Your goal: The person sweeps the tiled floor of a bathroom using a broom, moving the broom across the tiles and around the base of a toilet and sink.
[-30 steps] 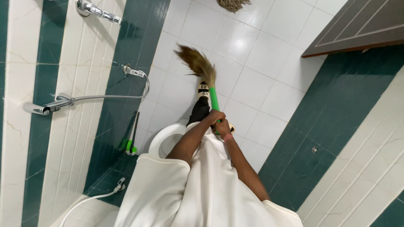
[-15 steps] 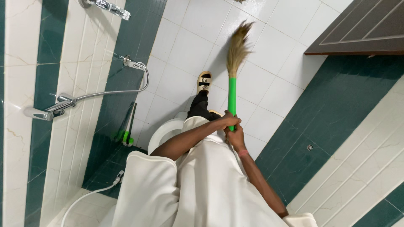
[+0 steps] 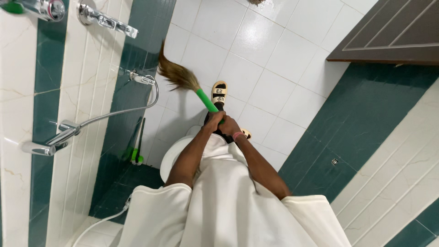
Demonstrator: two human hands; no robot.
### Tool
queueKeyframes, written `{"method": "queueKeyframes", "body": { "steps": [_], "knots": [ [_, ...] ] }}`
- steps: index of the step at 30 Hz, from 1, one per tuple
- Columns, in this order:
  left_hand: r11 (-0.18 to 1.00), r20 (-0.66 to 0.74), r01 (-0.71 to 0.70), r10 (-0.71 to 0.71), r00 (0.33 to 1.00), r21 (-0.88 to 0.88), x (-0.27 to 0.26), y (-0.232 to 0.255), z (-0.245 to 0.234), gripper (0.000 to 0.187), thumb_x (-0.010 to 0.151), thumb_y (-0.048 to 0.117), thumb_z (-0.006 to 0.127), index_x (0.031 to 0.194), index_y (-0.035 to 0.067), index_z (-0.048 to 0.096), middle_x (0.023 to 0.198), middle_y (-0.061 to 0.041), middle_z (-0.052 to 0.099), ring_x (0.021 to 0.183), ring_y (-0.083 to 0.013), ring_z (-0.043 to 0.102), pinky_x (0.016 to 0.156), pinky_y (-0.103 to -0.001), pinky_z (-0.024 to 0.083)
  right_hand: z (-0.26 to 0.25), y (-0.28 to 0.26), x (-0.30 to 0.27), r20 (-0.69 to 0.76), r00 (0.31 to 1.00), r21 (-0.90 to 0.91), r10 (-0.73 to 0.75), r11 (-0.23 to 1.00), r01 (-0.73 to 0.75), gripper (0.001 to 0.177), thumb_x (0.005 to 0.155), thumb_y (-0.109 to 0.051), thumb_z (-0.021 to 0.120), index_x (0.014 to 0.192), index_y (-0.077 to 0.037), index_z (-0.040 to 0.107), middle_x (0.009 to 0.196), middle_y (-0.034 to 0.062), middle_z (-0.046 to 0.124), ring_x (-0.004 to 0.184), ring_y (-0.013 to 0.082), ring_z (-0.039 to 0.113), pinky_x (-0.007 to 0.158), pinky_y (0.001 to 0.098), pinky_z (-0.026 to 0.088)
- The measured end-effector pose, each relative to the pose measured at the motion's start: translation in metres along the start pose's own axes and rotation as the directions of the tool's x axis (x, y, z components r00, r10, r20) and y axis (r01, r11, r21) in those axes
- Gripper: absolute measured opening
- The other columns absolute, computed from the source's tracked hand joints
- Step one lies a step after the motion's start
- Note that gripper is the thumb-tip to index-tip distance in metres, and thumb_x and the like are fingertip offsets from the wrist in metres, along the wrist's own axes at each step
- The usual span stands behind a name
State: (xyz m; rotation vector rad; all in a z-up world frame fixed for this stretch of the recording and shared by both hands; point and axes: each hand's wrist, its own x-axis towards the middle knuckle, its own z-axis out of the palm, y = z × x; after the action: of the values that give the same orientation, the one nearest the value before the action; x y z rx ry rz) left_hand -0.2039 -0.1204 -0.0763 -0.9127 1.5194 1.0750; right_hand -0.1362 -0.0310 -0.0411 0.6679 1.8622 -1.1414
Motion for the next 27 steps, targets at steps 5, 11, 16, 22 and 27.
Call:
{"method": "queueKeyframes", "body": {
  "steps": [5,11,16,22,27],
  "knots": [
    [0.97,0.098,-0.153,0.136,0.986,0.191,-0.002,0.011,0.03,0.045,0.075,0.014,0.068,0.11,-0.009,0.052,0.091,-0.013,0.065,0.079,-0.0234,0.064,0.068,-0.038,0.053,0.006,0.034,-0.003,-0.182,0.983,0.074,0.013,0.997,0.001,0.042,0.085,-0.032,0.07,0.111,0.001,0.071,0.093,0.0251,0.074,0.084,0.0369,0.069,0.073,0.0463,0.054],
    [0.749,0.294,-0.224,0.041,0.955,0.623,0.006,0.035,0.075,0.063,0.082,0.021,0.063,0.12,-0.019,0.033,0.104,-0.018,0.066,0.093,-0.0282,0.066,0.079,-0.039,0.054,-0.01,0.03,-0.03,-0.119,0.959,0.67,0.258,0.734,-0.114,0.02,0.091,-0.013,0.063,0.103,0.003,0.067,0.07,0.0106,0.065,0.052,0.015,0.059,0.041,0.0306,0.042],
    [0.494,0.442,-0.38,-0.009,0.897,0.782,0.01,0.045,0.1,0.079,0.088,0.026,0.06,0.129,-0.027,0.018,0.115,-0.023,0.068,0.104,-0.0322,0.068,0.088,-0.039,0.054,-0.004,0.014,-0.031,-0.203,0.898,0.907,0.391,0.421,0.022,0.016,0.09,-0.004,0.054,0.105,0.0,0.06,0.069,0.0074,0.061,0.049,0.0146,0.054,0.038,0.0311,0.041],
    [0.398,0.589,-0.533,-0.022,0.808,0.747,-0.009,0.028,0.15,0.096,0.094,0.031,0.056,0.137,-0.036,0.003,0.126,-0.027,0.069,0.115,-0.0362,0.069,0.097,-0.04,0.055,-0.066,-0.001,-0.092,-0.332,0.842,0.822,0.424,0.569,0.037,0.017,0.093,-0.008,0.064,0.108,0.0,0.061,0.069,0.0054,0.059,0.051,0.0133,0.054,0.039,0.0296,0.042],
    [0.871,0.697,-0.239,-0.151,0.701,0.429,-0.052,-0.006,0.162,0.099,0.102,0.033,0.064,0.148,-0.021,-0.005,0.113,-0.012,0.058,0.1,-0.0218,0.057,0.087,-0.043,0.049,-0.124,-0.02,-0.184,-0.292,0.895,0.453,0.336,0.873,-0.18,0.027,0.088,-0.01,0.066,0.113,0.0,0.066,0.074,0.0075,0.065,0.056,0.016,0.061,0.046,0.0351,0.046]
  ]
}}
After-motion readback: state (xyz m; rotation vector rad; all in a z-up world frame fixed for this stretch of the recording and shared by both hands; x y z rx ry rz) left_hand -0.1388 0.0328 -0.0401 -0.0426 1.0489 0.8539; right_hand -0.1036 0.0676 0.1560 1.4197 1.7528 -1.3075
